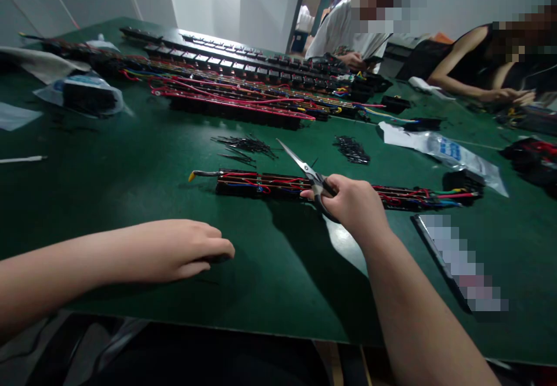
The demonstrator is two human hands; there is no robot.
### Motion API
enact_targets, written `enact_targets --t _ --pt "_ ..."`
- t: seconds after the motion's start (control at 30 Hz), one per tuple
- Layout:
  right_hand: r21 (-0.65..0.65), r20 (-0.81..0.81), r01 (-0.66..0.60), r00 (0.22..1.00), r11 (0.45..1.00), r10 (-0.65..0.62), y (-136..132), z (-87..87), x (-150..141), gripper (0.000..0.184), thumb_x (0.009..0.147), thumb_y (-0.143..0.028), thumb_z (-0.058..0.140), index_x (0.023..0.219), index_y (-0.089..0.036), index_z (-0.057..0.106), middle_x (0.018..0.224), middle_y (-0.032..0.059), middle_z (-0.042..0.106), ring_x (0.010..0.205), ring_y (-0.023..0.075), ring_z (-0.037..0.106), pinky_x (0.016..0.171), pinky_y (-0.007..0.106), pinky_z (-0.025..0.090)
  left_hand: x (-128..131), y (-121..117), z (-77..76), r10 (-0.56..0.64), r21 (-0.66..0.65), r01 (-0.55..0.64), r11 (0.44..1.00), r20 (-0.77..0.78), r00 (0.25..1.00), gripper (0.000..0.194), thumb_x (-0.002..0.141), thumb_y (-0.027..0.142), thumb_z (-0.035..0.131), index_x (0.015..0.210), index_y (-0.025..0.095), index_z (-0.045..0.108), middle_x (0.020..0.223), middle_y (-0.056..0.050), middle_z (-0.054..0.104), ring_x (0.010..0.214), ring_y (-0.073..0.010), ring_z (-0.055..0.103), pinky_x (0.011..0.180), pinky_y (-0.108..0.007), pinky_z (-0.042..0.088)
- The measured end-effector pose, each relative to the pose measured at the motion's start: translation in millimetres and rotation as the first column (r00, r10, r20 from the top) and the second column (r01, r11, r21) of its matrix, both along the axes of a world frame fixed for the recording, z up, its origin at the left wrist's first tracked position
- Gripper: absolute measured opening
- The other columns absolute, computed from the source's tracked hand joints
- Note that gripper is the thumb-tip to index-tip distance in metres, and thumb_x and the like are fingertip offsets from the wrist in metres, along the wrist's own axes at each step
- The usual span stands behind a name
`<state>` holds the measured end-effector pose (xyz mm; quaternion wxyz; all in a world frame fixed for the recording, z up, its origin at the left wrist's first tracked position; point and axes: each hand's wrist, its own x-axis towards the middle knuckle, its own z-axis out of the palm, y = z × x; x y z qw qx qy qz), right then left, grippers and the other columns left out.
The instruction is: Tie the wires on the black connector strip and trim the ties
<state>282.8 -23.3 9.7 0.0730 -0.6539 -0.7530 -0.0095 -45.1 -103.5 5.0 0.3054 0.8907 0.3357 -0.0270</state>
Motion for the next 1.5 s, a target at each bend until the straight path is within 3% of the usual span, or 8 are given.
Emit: enact_targets --t 0.17,0.33,0.57,0.8,1.03,1.2,1.33,1.5 --pt "0.005 -0.038 -0.022 0.999 1.0 0.022 1 -0.8 1 0.069 0.083 -0.088 0.051 0.074 -0.022 0.067 0.061 0.0046 0.063 0.054 0.0178 0.049 0.055 0.03 0.025 -10 -21 -7.6 0.133 0.004 -0.133 0.991 0.024 0.991 0.053 0.089 0.028 0.072 0.14 0.035 0.059 0.13 -0.001 0.072 0.113 -0.0215 0.072 0.093 -0.027 0.054" --pt "0.012 -0.123 -0.012 0.992 1.0 0.013 3 2.3 6 0.07 0.081 -0.091 0.047 0.065 -0.024 0.057 0.058 0.0028 0.058 0.052 0.0158 0.043 0.054 0.031 0.025 -7 -26 -25.5 0.101 0.088 -0.112 0.99 0.122 0.987 0.025 0.098 0.018 0.054 0.117 0.025 0.069 0.11 -0.003 0.075 0.1 -0.0167 0.072 0.088 -0.024 0.055" --pt "0.122 -0.2 0.018 0.98 0.992 0.007 12 15.3 41 0.068 0.08 -0.09 0.051 0.06 -0.025 0.046 0.056 -0.0002 0.051 0.054 0.0142 0.037 0.052 0.03 0.027 27 18 -44.1 -0.031 0.294 -0.051 0.955 0.268 0.963 0.027 0.1 0.016 0.047 0.11 0.021 0.072 0.105 -0.008 0.075 0.097 -0.0187 0.071 0.088 -0.029 0.057" --pt "-0.069 -0.135 0.063 0.988 0.996 -0.072 11 27.5 56 0.058 0.079 -0.082 0.061 0.075 -0.024 0.058 0.068 0.0024 0.065 0.06 0.0173 0.052 0.054 0.029 0.031 83 63 -58.4 -0.049 0.36 -0.062 0.931 0.289 0.956 0.028 0.1 0.019 0.047 0.109 0.019 0.073 0.107 -0.011 0.075 0.1 -0.0222 0.069 0.09 -0.034 0.056" --pt "-0.238 -0.026 0.105 0.993 0.966 -0.114 2 42.9 66 0.05 0.08 -0.074 0.066 0.083 -0.024 0.067 0.082 0.0055 0.075 0.069 0.022 0.063 0.057 0.03 0.035 103 75 -30.0 0.06 0.351 -0.211 0.912 0.394 0.917 0.02 0.094 0.022 0.053 0.095 0.02 0.073 0.093 -0.006 0.076 0.085 -0.0191 0.069 0.081 -0.03 0.054" --pt "-0.368 0.014 0.113 0.993 0.923 -0.116 -2 49.2 76 0.044 0.079 -0.068 0.07 0.084 -0.025 0.073 0.084 0.0046 0.077 0.07 0.0218 0.066 0.056 0.03 0.037 127 128 3.6 0.282 0.265 -0.434 0.861 0.463 0.841 0.021 0.095 0.028 0.054 0.093 0.018 0.072 0.089 -0.006 0.076 0.081 -0.019 0.067 0.078 -0.033 0.051" --pt "-0.483 0.029 0.065 0.998 0.873 -0.058 0 46.1 74 0.044 0.076 -0.069 0.073 0.077 -0.024 0.074 0.077 0.0029 0.076 0.066 0.0205 0.065 0.055 0.03 0.039 152 164 -3.7 0.341 0.109 -0.419 0.902 0.417 0.843 0.018 0.086 0.032 0.065 0.09 0.018 0.076 0.089 -0.004 0.079 0.08 -0.0185 0.07 0.075 -0.029 0.053" --pt "-0.496 0.057 0.043 0.998 0.867 -0.017 3 40.8 64 0.05 0.073 -0.075 0.07 0.077 -0.025 0.071 0.08 0.0026 0.076 0.069 0.021 0.064 0.057 0.031 0.038 157 164 -20.5 0.372 0.005 -0.41 0.912 0.41 0.833 0.029 0.09 0.039 0.06 0.087 0.018 0.079 0.085 -0.004 0.08 0.078 -0.018 0.07 0.075 -0.029 0.052"
